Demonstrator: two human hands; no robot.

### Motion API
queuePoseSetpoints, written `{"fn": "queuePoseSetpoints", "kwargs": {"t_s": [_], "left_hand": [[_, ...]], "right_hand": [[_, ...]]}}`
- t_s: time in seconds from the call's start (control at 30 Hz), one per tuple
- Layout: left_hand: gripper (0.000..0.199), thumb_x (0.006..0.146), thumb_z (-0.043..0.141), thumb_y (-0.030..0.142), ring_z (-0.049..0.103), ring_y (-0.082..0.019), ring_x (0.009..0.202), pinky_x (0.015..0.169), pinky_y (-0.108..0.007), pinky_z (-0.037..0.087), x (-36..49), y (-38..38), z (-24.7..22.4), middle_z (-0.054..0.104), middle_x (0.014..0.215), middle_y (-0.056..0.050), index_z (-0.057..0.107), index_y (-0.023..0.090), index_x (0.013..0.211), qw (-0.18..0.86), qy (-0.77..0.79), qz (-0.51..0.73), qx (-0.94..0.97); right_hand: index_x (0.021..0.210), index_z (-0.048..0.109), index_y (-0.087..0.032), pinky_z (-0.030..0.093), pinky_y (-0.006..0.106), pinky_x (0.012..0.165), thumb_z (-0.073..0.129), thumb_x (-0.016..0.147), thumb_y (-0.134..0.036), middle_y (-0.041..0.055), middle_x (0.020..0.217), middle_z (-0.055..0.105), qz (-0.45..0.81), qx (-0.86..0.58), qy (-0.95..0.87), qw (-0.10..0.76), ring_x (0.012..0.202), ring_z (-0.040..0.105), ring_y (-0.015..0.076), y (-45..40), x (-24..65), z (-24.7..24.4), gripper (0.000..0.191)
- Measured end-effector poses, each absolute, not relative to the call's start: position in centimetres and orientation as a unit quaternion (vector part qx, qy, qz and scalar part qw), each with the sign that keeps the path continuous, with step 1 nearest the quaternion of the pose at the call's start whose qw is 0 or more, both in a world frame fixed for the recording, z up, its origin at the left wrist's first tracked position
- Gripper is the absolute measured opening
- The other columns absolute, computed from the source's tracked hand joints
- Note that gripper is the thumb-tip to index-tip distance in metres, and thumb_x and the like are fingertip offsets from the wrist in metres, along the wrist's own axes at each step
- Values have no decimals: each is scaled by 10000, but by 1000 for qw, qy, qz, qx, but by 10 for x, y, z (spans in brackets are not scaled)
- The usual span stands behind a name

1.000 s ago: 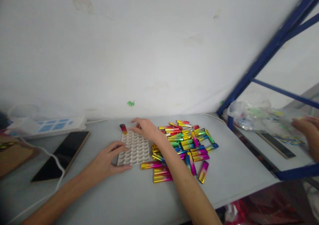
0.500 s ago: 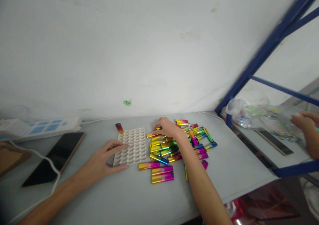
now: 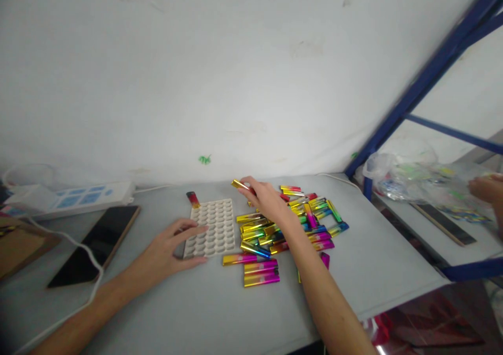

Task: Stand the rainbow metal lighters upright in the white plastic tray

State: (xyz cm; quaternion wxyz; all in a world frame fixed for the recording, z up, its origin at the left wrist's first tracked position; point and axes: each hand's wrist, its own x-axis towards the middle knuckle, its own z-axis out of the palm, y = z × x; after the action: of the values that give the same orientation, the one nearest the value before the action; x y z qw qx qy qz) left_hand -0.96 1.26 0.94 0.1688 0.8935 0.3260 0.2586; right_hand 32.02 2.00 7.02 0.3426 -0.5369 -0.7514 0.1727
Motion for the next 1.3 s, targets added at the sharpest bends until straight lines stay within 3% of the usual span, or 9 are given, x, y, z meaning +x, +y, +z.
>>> {"fn": "queuePoseSetpoints", "kwargs": {"t_s": [0.1,0.27,0.4,0.57,0.7,0.83,0.93,1.13,1.3], "left_hand": [[569,845,861,516,729,-282,1149,1043,-426,629,-9,12,10,705,1276,-71,732,311,1360,164,330,255,894],[575,852,849,551,722,-287,1153,1048,-451,624,-8,12,8,696,1271,-81,727,291,1350,173,331,262,890],[574,850,853,547,721,-283,1145,1034,-444,627,-9,13,4,688,1264,-86,728,282,1343,174,325,273,888],[560,852,859,519,718,-269,1142,1035,-428,624,-8,14,-1,674,1265,-82,725,287,1344,178,317,285,887],[589,823,892,491,716,-261,1129,1031,-418,626,-7,13,-2,670,1252,-78,723,285,1348,182,322,284,884],[590,813,909,440,706,-256,1144,1041,-411,621,-6,12,-2,670,1252,-72,721,293,1353,188,322,284,883],[582,808,916,437,701,-257,1153,1061,-421,614,-4,11,-1,669,1257,-71,728,295,1340,192,325,283,882],[573,823,901,456,706,-268,1149,1085,-445,604,-2,8,5,669,1257,-81,735,283,1343,195,336,273,880],[555,825,892,454,709,-275,1134,1068,-459,614,-1,6,4,684,1263,-82,744,290,1334,200,340,268,879]], "right_hand": [[1224,758,-207,525,351,949,498,1110,-422,100,1136,813,168,-510,-734,415,1040,742,237,16,310,75,357],[1075,759,-189,457,282,624,752,913,-530,15,785,718,259,-543,-618,506,651,592,163,18,296,69,378],[773,665,-195,416,267,578,684,911,-713,-7,677,595,321,-524,-614,496,626,529,141,15,296,80,536],[891,609,-216,518,272,698,507,1026,-723,20,813,676,363,-466,-662,461,745,659,153,8,294,105,534],[885,544,-243,444,249,572,478,1030,-735,-49,680,538,370,-453,-676,448,577,515,123,24,287,108,517],[735,453,-252,331,250,525,523,976,-770,-54,641,419,306,-491,-648,496,576,390,122,36,272,103,575],[643,390,-253,287,274,542,521,984,-703,-53,589,357,274,-537,-619,504,572,355,124,27,252,100,580],[598,380,-248,237,289,579,523,925,-372,-61,573,330,263,-596,-613,448,591,365,123,21,204,82,377],[611,398,-247,239,290,598,531,922,-309,-70,578,352,264,-596,-635,414,605,374,131,28,192,69,344]]}}
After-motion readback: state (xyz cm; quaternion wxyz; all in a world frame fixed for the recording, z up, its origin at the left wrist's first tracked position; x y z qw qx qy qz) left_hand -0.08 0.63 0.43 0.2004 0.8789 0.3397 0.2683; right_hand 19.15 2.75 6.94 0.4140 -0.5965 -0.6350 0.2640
